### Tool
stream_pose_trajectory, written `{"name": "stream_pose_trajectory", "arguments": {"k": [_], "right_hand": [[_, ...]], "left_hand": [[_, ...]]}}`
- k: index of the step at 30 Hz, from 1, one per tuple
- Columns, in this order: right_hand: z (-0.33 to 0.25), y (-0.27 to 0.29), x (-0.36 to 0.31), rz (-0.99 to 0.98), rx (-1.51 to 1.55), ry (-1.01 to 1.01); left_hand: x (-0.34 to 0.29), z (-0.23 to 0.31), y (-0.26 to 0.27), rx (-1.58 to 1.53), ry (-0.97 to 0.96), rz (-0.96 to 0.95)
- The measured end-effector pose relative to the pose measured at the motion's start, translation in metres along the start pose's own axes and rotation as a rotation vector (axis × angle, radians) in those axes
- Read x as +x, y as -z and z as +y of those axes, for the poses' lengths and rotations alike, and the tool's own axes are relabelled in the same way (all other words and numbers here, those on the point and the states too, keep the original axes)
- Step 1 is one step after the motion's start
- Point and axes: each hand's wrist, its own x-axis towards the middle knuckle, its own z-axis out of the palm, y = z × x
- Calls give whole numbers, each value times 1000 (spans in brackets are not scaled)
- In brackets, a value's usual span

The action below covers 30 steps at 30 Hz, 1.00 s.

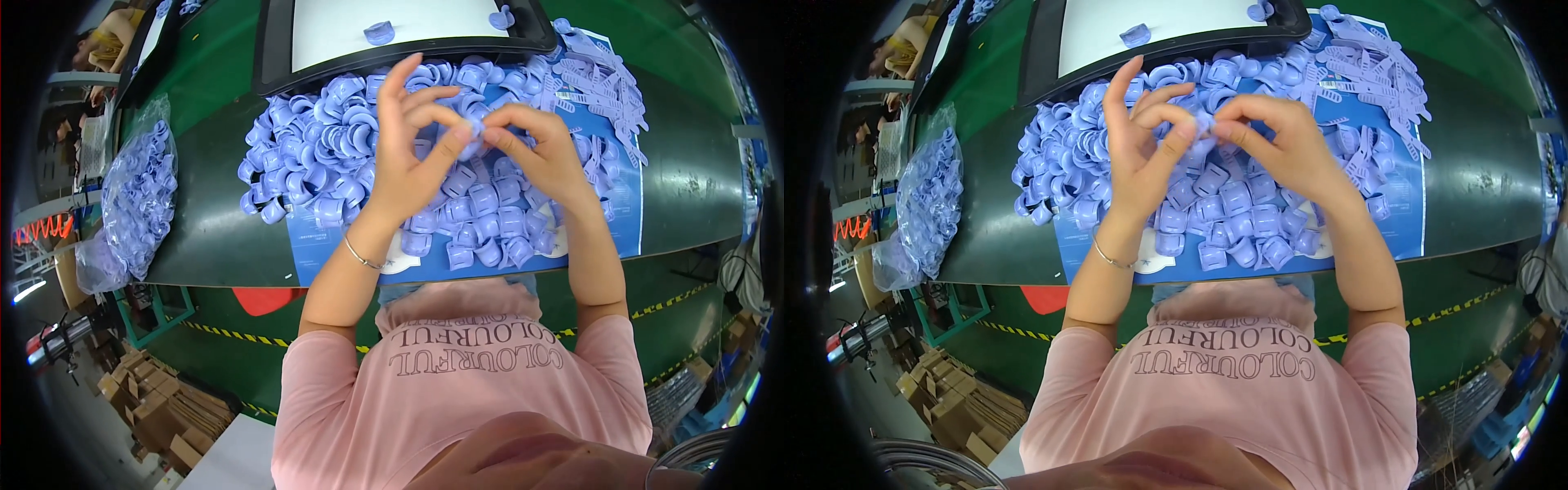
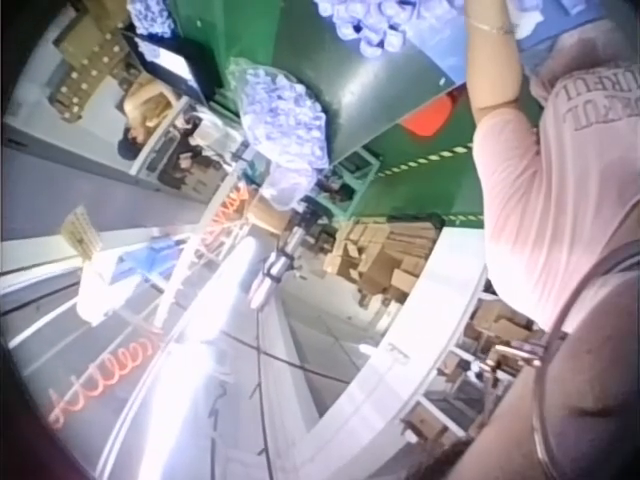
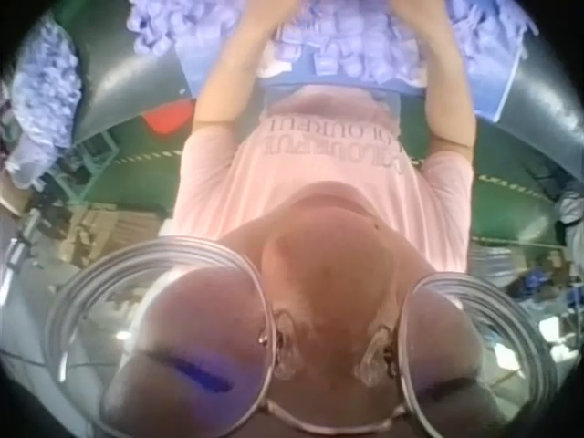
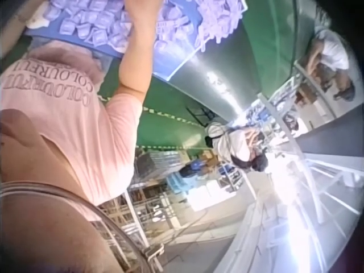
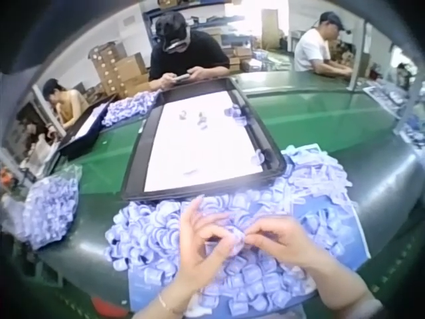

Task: Assembling small blue plastic components on a workbench in a factory setting.

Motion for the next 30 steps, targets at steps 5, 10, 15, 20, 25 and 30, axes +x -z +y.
{"name": "stream_pose_trajectory", "arguments": {"k": [5, 10, 15, 20, 25, 30], "right_hand": [[-11, 14, -4, -618, -48, -128], [-14, 5, 4, -98, 778, -334], [2, 15, 2, 118, 453, -221], [10, 13, -3, -102, -799, 138], [13, 9, -4, -106, -770, 176], [5, 2, 1, -49, -779, 243]], "left_hand": [[9, -1, 15, -99, 161, 277], [4, -2, 15, 596, 33, 61], [-7, -7, 6, 903, -34, -148], [-8, -9, 8, 901, -29, -167], [-6, -9, 6, 858, -40, -167], [1, -3, 9, 588, 39, -147]]}}
